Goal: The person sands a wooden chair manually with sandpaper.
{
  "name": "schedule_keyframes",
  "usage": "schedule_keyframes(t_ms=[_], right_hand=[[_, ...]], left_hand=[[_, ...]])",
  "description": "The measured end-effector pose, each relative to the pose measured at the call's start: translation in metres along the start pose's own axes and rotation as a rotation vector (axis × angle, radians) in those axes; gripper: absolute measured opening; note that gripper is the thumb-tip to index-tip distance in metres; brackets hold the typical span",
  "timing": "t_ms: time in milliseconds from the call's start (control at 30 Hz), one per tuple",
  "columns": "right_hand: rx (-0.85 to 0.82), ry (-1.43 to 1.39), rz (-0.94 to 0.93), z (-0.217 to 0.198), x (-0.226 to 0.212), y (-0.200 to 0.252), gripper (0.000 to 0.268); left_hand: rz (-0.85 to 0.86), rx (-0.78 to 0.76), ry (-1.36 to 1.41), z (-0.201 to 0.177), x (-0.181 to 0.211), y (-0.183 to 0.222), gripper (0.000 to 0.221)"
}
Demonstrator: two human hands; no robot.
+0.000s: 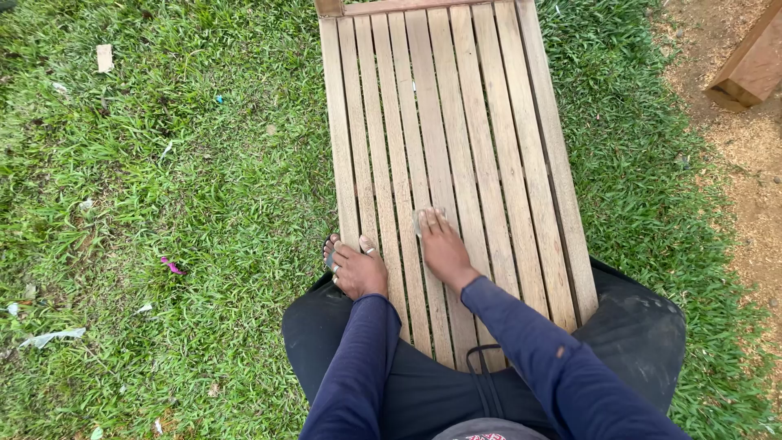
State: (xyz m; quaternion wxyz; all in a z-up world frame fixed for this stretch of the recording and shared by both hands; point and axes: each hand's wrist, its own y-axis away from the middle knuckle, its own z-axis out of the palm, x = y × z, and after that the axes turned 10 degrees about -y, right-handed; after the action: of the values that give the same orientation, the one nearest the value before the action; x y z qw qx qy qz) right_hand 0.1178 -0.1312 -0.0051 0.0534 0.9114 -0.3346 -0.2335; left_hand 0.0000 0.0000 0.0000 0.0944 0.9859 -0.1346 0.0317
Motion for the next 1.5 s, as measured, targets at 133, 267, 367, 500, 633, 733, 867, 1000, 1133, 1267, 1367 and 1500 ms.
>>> schedule_keyframes(t_ms=[133,267,367,500,633,733,867,1000,1133,1267,1367,1500], right_hand=[[0.079,-0.003,-0.003,-0.025,0.0,-0.06,0.055],[0.067,0.076,0.001,-0.012,-0.002,-0.033,0.055],[-0.003,0.202,-0.05,0.012,-0.007,0.031,0.06],[-0.119,0.208,-0.078,0.038,-0.001,0.074,0.063],[0.022,0.169,-0.076,0.024,0.012,-0.005,0.058],[0.149,0.068,-0.082,-0.012,0.012,-0.067,0.053],[0.095,0.025,-0.024,-0.026,0.004,-0.072,0.052],[0.015,0.054,-0.024,0.004,-0.006,0.02,0.066],[-0.059,0.077,-0.021,0.038,-0.006,0.083,0.073],[-0.029,0.041,-0.044,0.021,-0.005,0.035,0.063],[0.038,-0.009,-0.033,-0.006,-0.003,-0.042,0.059],[-0.033,-0.023,0.062,-0.038,-0.015,-0.087,0.055]], left_hand=[[-0.015,0.01,0.006,0.001,0.002,-0.002,0.069],[-0.013,0.016,0.013,0.001,0.003,-0.004,0.07],[-0.008,0.028,0.006,0.008,-0.001,-0.002,0.071],[-0.008,0.035,-0.014,0.01,0.0,-0.004,0.071],[-0.015,-0.005,-0.045,0.008,0.001,-0.004,0.07],[-0.022,0.02,-0.041,0.008,0.002,-0.003,0.07],[-0.009,0.06,-0.018,0.004,0.001,-0.003,0.071],[-0.01,0.0,-0.002,-0.004,0.003,0.0,0.07],[-0.009,-0.009,-0.006,-0.002,0.002,-0.001,0.07],[-0.004,0.006,-0.017,0.001,0.001,-0.001,0.07],[-0.007,0.026,-0.018,0.001,0.003,-0.001,0.069],[-0.005,0.051,0.004,-0.001,0.002,-0.002,0.069]])
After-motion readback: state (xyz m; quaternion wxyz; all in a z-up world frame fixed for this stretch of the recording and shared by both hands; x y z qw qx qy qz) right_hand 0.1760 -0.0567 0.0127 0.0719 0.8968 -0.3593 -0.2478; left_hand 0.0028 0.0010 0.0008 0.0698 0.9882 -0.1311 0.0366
